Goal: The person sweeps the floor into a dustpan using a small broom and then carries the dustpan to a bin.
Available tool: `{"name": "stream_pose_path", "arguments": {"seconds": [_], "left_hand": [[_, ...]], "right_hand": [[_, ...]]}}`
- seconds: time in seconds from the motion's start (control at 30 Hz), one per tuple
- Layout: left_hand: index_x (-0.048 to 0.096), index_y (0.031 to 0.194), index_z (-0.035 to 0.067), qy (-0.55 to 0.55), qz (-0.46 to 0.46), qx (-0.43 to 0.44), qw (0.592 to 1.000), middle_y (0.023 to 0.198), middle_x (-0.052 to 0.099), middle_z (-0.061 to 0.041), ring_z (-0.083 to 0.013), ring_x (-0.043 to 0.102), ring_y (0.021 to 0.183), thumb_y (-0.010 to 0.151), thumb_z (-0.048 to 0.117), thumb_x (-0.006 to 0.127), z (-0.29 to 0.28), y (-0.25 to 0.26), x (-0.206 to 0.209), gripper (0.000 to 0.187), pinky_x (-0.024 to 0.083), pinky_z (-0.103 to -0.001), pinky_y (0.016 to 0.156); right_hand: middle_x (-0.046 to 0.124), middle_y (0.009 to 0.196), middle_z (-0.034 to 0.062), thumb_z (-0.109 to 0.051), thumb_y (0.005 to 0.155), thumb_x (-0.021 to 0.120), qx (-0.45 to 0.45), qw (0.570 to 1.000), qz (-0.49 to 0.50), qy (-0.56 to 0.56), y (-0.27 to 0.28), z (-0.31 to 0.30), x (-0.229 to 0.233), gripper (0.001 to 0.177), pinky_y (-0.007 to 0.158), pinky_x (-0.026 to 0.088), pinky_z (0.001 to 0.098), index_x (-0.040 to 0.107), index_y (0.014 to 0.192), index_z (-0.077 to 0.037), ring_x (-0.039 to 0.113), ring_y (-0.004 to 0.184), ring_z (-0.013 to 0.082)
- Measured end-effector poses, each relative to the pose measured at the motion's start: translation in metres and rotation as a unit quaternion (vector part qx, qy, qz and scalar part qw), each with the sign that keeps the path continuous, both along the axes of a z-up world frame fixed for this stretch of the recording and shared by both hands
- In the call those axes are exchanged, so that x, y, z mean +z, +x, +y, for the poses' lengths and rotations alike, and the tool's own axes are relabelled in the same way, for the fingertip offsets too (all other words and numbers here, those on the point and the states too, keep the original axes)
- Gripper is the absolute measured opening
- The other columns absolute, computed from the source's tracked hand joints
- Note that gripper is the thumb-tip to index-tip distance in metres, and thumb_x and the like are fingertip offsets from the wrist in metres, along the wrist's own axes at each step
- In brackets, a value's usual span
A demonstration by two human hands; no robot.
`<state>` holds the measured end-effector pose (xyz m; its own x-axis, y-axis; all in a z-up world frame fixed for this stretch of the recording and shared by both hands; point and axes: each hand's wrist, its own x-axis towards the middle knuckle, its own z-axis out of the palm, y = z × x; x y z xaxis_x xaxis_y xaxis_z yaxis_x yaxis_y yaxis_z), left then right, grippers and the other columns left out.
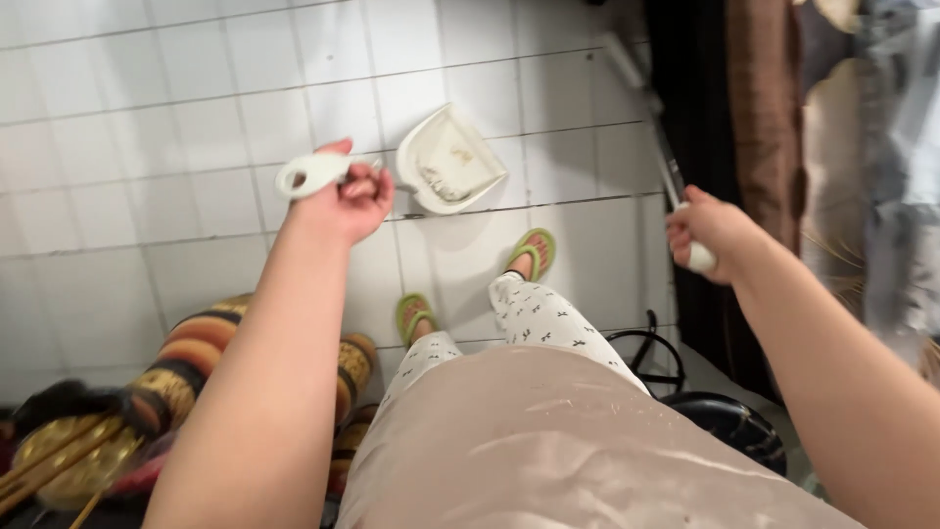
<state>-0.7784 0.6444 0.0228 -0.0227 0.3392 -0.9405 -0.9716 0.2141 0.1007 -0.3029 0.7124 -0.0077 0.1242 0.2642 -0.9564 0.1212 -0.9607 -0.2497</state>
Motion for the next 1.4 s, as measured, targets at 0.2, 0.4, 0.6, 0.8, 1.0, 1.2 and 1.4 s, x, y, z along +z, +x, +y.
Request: {"name": "stream_pose_path", "arguments": {"seconds": [0.2,0.4,0.6,0.8,1.0,1.2,1.4], "left_hand": [[0.044,0.085,0.008,-0.016,0.028,0.002,0.999,0.056,0.049,-0.002,-0.0131,0.036,0.039,0.095,0.015,0.061,0.026,-0.007,0.011,0.02,0.057,-0.037,0.074],[0.043,0.081,0.01,0.031,0.02,-0.042,0.998,0.056,0.05,-0.002,-0.0122,0.034,0.038,0.094,0.018,0.059,0.026,0.004,0.0,0.022,0.057,-0.037,0.072],[0.045,0.084,0.009,0.009,0.024,-0.073,0.997,0.06,0.052,-0.003,-0.0124,0.039,0.042,0.097,0.022,0.06,0.017,-0.011,0.003,0.024,0.058,-0.036,0.074],[0.051,0.104,0.004,0.028,0.06,-0.227,0.972,0.085,0.063,-0.014,-0.016,0.05,0.055,0.1,0.033,0.054,0.001,-0.04,-0.001,0.03,0.06,-0.037,0.072],[0.045,0.119,0.005,0.115,0.104,-0.312,0.937,0.107,0.064,-0.019,-0.0273,0.065,0.079,0.1,0.028,0.04,-0.007,-0.071,-0.03,0.03,0.06,-0.043,0.077],[0.049,0.107,-0.011,0.029,-0.085,-0.231,0.969,0.101,0.061,-0.025,-0.0318,0.064,0.084,0.097,0.011,0.047,-0.046,-0.048,-0.041,0.024,0.06,-0.045,0.082],[0.065,0.092,0.005,0.074,-0.022,-0.426,0.901,0.085,0.068,-0.009,-0.0222,0.067,0.076,0.092,0.017,0.055,-0.085,0.02,0.024,0.016,0.06,-0.039,0.074]], "right_hand": [[0.066,0.113,0.0135,0.002,0.079,0.068,0.324,0.938,-0.12,0.029,-0.068,-0.036,-0.049,0.07,0.064,0.059,0.0495,0.051,0.144,-0.019,0.069,0.089,0.03],[0.056,0.076,0.0091,-0.005,0.091,0.056,0.209,0.974,0.059,-0.06,-0.135,-0.107,0.026,0.076,0.05,0.047,0.037,0.033,0.16,-0.026,0.052,0.058,0.0179],[0.048,0.07,0.0005,-0.004,0.091,0.052,0.081,0.987,0.115,-0.082,-0.103,-0.11,0.116,0.075,0.039,0.03,0.0237,0.035,0.161,-0.023,0.038,0.05,0.007],[0.046,0.072,0.0019,-0.003,0.091,0.051,0.012,0.997,0.073,-0.021,-0.125,-0.16,0.139,0.077,0.038,0.03,0.0244,0.029,0.162,-0.026,0.036,0.05,0.008],[0.047,0.075,0.0001,-0.005,0.095,0.052,-0.182,0.974,0.135,0.025,-0.179,-0.182,0.115,0.077,0.039,0.03,0.0198,0.025,0.163,-0.027,0.037,0.052,0.0049],[0.047,0.076,-0.0003,-0.004,0.096,0.052,-0.239,0.963,0.114,0.048,-0.206,-0.199,0.118,0.075,0.04,0.029,0.0194,0.028,0.163,-0.026,0.037,0.053,0.0046],[0.047,0.075,0.0006,-0.004,0.095,0.052,-0.205,0.973,0.087,0.05,-0.195,-0.181,0.121,0.077,0.041,0.031,0.0203,0.026,0.163,-0.028,0.038,0.054,0.0058]]}}
